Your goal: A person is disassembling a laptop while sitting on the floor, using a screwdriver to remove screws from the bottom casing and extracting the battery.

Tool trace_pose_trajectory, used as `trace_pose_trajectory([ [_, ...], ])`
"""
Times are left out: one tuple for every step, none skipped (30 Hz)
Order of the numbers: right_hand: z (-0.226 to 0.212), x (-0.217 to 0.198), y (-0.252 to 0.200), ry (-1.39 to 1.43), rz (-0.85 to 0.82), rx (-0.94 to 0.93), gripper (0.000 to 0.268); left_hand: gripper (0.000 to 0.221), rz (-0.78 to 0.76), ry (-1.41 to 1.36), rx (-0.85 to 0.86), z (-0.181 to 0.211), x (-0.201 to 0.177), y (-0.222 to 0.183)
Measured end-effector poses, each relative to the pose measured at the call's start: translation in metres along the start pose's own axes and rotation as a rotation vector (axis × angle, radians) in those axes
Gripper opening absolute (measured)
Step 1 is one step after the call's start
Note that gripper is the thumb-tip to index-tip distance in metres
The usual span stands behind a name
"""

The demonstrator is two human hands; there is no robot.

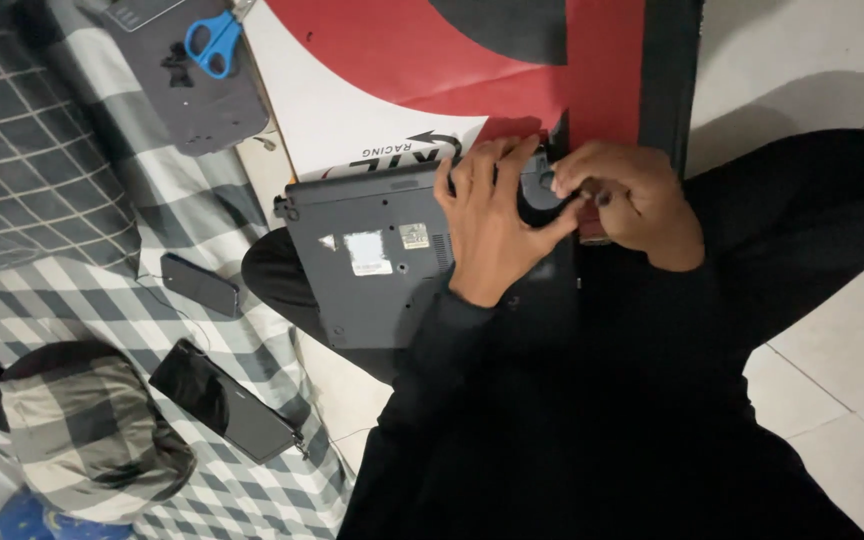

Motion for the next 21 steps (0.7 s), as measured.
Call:
trace_pose_trajectory([
  [0.008,0.004,-0.004,0.091,-0.058,0.010,0.027,0.065,-0.007,-0.018,0.006,0.000,0.001,0.000],
  [0.016,0.010,-0.008,0.187,-0.120,0.017,0.029,0.064,-0.012,-0.031,0.009,-0.002,0.001,0.000],
  [0.013,0.011,-0.006,0.193,-0.129,0.006,0.029,0.064,-0.001,-0.021,0.005,-0.003,0.000,-0.001],
  [0.012,0.013,-0.001,0.236,-0.137,0.012,0.027,0.064,-0.015,-0.125,-0.019,-0.008,0.000,0.000],
  [0.011,0.017,0.004,0.278,-0.145,0.019,0.027,0.067,-0.029,-0.230,-0.042,-0.012,0.000,0.001],
  [0.010,0.021,0.005,0.283,-0.158,0.002,0.027,0.067,-0.010,-0.218,-0.043,-0.013,-0.004,0.001],
  [0.014,0.021,0.007,0.255,-0.116,0.025,0.028,0.067,-0.043,-0.284,-0.059,-0.017,-0.002,0.001],
  [0.016,0.018,0.005,0.221,-0.071,0.055,0.029,0.068,-0.081,-0.360,-0.074,-0.017,0.002,0.001],
  [0.010,0.019,0.007,0.219,-0.081,0.045,0.029,0.068,-0.068,-0.358,-0.072,-0.018,-0.008,0.003],
  [0.010,0.016,0.007,0.158,-0.054,0.120,0.031,0.063,-0.180,-0.339,-0.091,-0.017,-0.006,0.005],
  [0.011,0.012,0.005,0.097,-0.028,0.194,0.037,0.058,-0.292,-0.320,-0.111,-0.016,-0.003,0.006],
  [0.022,0.009,-0.003,0.087,-0.030,0.187,0.037,0.058,-0.284,-0.324,-0.103,-0.014,-0.009,0.011],
  [0.035,0.003,-0.011,-0.014,-0.017,0.221,0.032,0.048,-0.291,-0.564,0.062,0.002,-0.016,0.017],
  [0.047,-0.004,-0.023,-0.118,-0.002,0.263,0.027,0.042,-0.304,-0.807,0.229,0.019,-0.025,0.020],
  [0.056,-0.005,-0.025,-0.129,-0.002,0.264,0.027,0.042,-0.302,-0.816,0.236,0.022,-0.026,0.027],
  [0.068,-0.004,-0.032,-0.188,-0.027,0.306,0.033,0.041,-0.381,-0.912,0.266,0.030,-0.022,0.031],
  [0.080,-0.004,-0.040,-0.246,-0.053,0.348,0.042,0.041,-0.460,-1.008,0.296,0.039,-0.017,0.034],
  [0.074,-0.002,-0.037,-0.250,-0.042,0.350,0.042,0.041,-0.469,-1.010,0.303,0.038,-0.015,0.035],
  [0.070,-0.003,-0.035,-0.217,-0.016,0.367,0.039,0.038,-0.472,-1.045,0.362,0.041,-0.016,0.036],
  [0.066,-0.006,-0.029,-0.186,0.017,0.377,0.037,0.036,-0.477,-1.076,0.430,0.045,-0.017,0.041],
  [0.067,-0.008,-0.027,-0.192,0.033,0.373,0.037,0.036,-0.490,-1.074,0.445,0.049,-0.021,0.043],
])
Point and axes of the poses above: each hand's wrist, its own y-axis towards the middle knuckle, its own x-axis out of the palm, z = x × y, the point moved 9 cm from there along y, towards the middle knuckle, and after that the axes turned 9 degrees about -z, right-handed, at the moved point
